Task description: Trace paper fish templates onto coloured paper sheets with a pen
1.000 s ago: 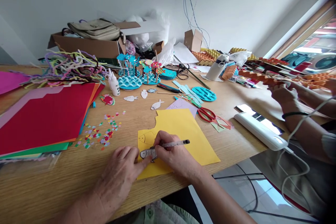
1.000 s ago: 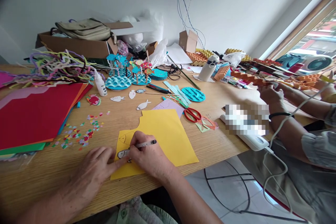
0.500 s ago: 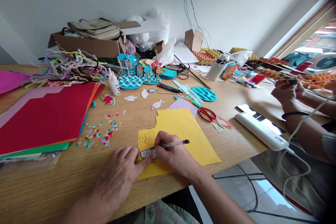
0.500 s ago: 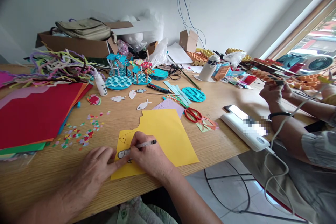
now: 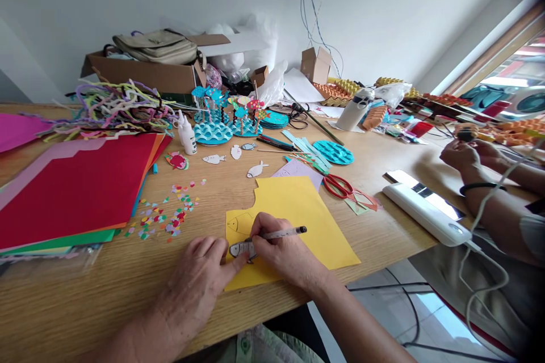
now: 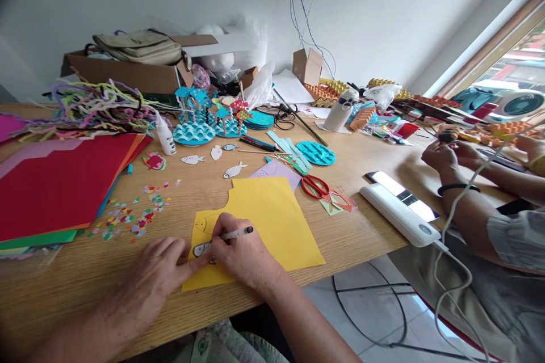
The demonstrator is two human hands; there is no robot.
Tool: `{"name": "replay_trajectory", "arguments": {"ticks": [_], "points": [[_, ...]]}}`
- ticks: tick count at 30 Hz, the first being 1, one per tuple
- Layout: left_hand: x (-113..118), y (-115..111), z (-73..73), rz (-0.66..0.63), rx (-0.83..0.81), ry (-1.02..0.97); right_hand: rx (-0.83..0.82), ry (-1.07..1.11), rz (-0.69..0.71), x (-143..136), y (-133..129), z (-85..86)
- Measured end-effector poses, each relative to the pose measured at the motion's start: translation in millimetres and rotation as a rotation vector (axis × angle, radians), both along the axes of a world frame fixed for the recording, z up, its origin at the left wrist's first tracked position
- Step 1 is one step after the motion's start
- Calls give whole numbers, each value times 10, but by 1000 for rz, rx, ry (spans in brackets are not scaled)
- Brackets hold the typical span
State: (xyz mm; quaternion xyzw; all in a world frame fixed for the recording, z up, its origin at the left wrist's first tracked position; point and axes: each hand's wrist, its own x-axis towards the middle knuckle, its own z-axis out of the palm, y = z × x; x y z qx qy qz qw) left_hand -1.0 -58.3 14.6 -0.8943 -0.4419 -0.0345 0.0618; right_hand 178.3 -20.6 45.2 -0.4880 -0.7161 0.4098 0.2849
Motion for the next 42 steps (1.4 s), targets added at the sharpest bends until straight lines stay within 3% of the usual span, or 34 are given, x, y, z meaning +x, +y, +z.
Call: {"name": "replay_trajectory", "arguments": {"ticks": [16, 25, 33, 38, 42], "points": [[10, -15, -8, 22, -31, -57, -35, 29, 78, -156, -8, -10], [-1, -26, -82, 23, -23, -84, -63, 35, 141, -187, -31, 30], [14, -23, -40, 24, -44, -106, -123, 21, 173, -168, -6, 83], [11, -23, -67, 11, 34, -50, -77, 195, 52, -57, -6, 35], [-10, -10, -99, -14, 87, -57, 88, 105, -54, 65, -106, -37]]}}
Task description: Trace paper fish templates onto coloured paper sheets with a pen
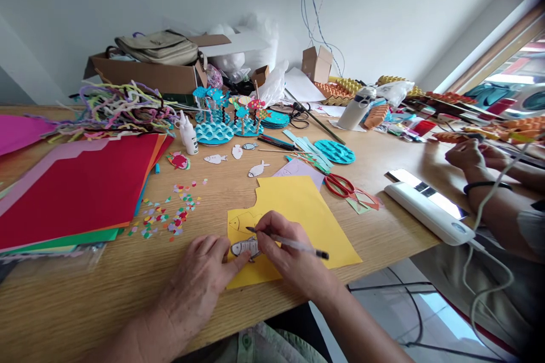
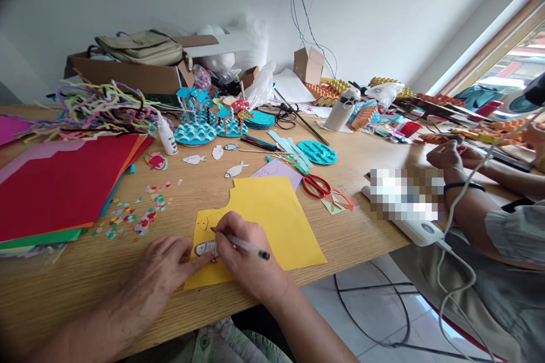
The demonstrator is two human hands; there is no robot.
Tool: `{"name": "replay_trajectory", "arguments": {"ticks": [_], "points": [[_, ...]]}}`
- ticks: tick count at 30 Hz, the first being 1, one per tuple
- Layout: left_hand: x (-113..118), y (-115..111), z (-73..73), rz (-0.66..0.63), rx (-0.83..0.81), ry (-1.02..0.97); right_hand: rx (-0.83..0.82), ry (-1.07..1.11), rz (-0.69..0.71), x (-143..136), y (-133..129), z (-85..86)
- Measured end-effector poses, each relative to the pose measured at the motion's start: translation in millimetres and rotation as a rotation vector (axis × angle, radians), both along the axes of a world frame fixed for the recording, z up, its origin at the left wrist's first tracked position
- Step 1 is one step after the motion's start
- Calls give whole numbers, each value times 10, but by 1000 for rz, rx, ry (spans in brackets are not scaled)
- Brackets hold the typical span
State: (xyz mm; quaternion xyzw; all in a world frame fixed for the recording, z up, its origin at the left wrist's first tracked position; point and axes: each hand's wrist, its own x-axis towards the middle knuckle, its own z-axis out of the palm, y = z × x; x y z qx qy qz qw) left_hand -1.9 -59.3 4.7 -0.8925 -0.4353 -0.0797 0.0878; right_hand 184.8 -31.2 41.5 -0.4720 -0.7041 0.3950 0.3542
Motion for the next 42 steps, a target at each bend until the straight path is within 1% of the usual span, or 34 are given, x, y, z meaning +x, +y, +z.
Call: {"name": "replay_trajectory", "arguments": {"ticks": [3, 5, 6, 8, 11, 13, 15, 17, 21, 26, 30, 35, 42], "points": [[3, 16, -16, -30, 29, -21, 102, -112, -27, 51, -87, -61], [15, 38, 3, -36, 30, -52, 140, -128, -42, 68, -124, -95], [21, 58, 28, -44, 4, -75, 152, -124, -49, 75, -136, -109], [26, 122, 111, -106, -119, -137, 172, -110, -64, 94, -151, -124], [18, 284, 281, -285, -430, -247, 217, -99, -104, 150, -177, -110], [15, 416, 383, -365, -614, -307, 244, -101, -139, 202, -205, -77], [26, 539, 451, -377, -740, -318, 242, -102, -153, 250, -238, -35], [48, 635, 486, -375, -817, -298, 216, -96, -111, 273, -272, 4], [87, 724, 533, -326, -874, -286, 156, -77, 50, 208, -313, 25], [79, 731, 607, -287, -916, -288, 134, -87, 139, 31, -272, -34], [62, 744, 587, -296, -930, -307, 104, -97, 164, -73, -209, -70], [57, 759, 539, -315, -938, -345, 107, -110, 143, -140, -177, -97], [78, 741, 576, -317, -944, -379, 117, -136, 135, -169, -173, -112]]}}
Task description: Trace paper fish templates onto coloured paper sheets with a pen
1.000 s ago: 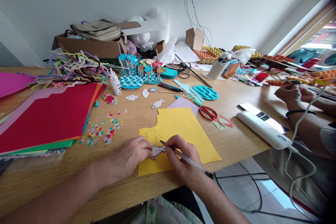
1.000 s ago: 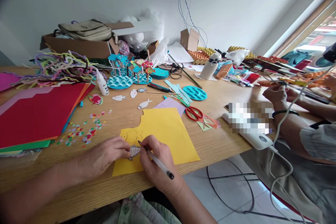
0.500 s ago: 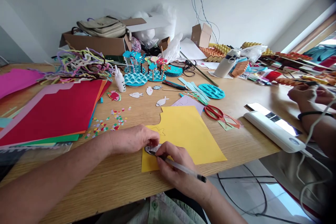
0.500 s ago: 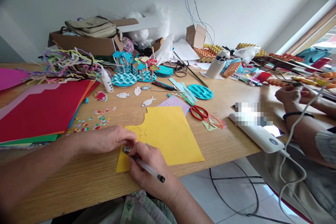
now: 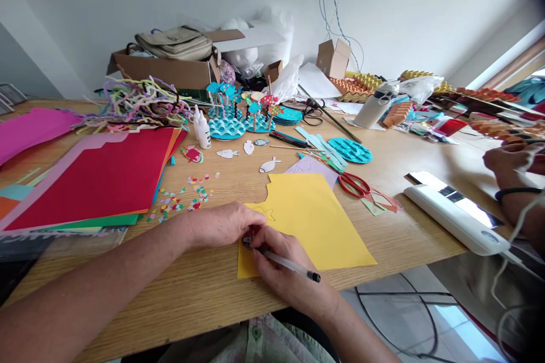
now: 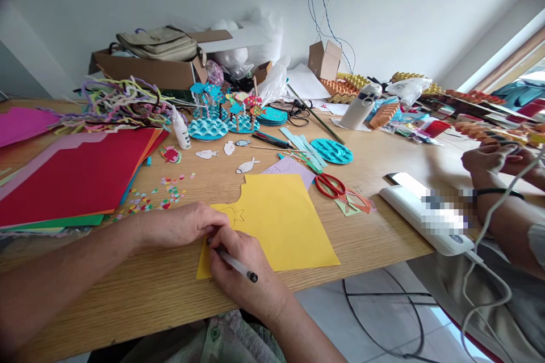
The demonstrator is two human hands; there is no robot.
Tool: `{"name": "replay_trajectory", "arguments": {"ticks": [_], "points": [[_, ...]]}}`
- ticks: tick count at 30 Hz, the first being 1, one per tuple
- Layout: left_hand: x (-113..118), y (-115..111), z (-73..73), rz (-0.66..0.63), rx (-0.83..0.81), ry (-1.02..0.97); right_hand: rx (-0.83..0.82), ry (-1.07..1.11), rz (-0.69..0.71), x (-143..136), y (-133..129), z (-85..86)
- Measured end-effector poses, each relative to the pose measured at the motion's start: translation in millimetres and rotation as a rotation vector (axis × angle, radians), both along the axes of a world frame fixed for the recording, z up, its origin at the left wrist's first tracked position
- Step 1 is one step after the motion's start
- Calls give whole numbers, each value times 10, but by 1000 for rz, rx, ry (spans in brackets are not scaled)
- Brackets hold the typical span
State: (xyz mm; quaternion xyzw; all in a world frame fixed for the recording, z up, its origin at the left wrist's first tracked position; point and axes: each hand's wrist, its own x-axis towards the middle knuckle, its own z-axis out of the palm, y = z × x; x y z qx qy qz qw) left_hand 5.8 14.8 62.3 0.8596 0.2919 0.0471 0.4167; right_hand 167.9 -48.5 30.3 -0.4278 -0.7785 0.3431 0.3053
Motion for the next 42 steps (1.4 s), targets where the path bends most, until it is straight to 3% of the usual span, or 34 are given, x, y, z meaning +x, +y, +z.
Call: {"name": "replay_trajectory", "arguments": {"ticks": [17, 27, 42], "points": [[-5, -64, 18, 13, 20, -27, 8, -11, 27, 3, 10, 13], [-16, -60, -50, 4, 25, -47, -10, -51, 17, 46, 5, 25], [4, -56, -58, 40, 86, 60, -109, -40, 28, 211, -42, 134]]}}
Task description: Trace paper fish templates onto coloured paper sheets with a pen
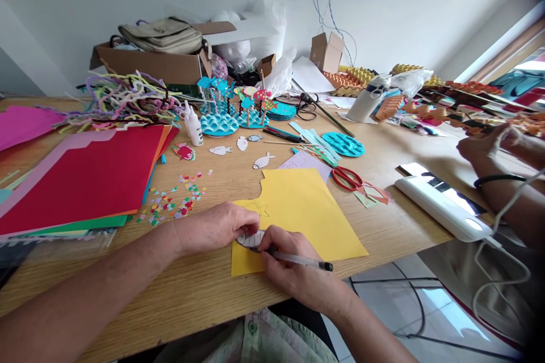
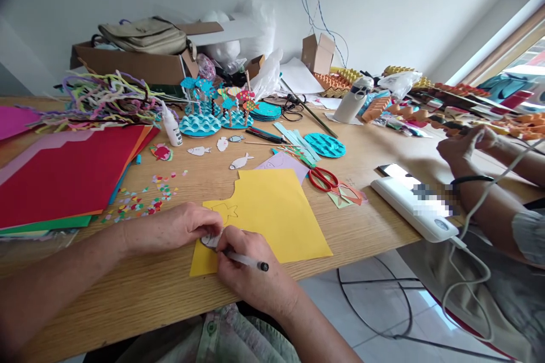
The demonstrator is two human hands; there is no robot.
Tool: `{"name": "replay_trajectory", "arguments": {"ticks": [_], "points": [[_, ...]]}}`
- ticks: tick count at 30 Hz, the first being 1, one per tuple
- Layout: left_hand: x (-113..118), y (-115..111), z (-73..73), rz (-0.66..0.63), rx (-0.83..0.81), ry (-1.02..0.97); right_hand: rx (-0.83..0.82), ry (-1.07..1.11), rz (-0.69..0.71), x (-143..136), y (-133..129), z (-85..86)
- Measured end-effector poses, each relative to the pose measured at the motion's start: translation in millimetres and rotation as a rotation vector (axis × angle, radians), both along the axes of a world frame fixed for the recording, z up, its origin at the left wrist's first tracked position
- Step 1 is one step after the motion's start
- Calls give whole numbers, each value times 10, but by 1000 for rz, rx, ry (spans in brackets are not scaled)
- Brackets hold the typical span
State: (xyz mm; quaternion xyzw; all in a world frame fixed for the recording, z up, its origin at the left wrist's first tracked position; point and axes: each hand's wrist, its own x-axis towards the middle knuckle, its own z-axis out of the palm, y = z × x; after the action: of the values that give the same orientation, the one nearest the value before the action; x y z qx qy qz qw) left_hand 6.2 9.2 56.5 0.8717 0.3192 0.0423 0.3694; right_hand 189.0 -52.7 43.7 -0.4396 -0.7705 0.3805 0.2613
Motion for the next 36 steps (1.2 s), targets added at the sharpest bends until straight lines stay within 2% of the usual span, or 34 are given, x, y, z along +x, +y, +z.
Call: {"name": "replay_trajectory", "arguments": {"ticks": [6, 11, 17, 26, 36], "points": [[4, -8, 28, -6, -11, -2, 24, 34, -10, 26, -9, -4], [-8, -19, 32, -17, -41, -38, 79, 84, -19, -60, -5, 3], [-19, -20, 18, -7, -55, -69, 75, 38, 6, -198, 57, -53], [-19, -23, 6, 2, -61, -96, 79, 11, 5, -215, 82, -104], [-24, -6, -26, -18, -39, -84, 31, 33, 5, -88, 43, 0]]}}
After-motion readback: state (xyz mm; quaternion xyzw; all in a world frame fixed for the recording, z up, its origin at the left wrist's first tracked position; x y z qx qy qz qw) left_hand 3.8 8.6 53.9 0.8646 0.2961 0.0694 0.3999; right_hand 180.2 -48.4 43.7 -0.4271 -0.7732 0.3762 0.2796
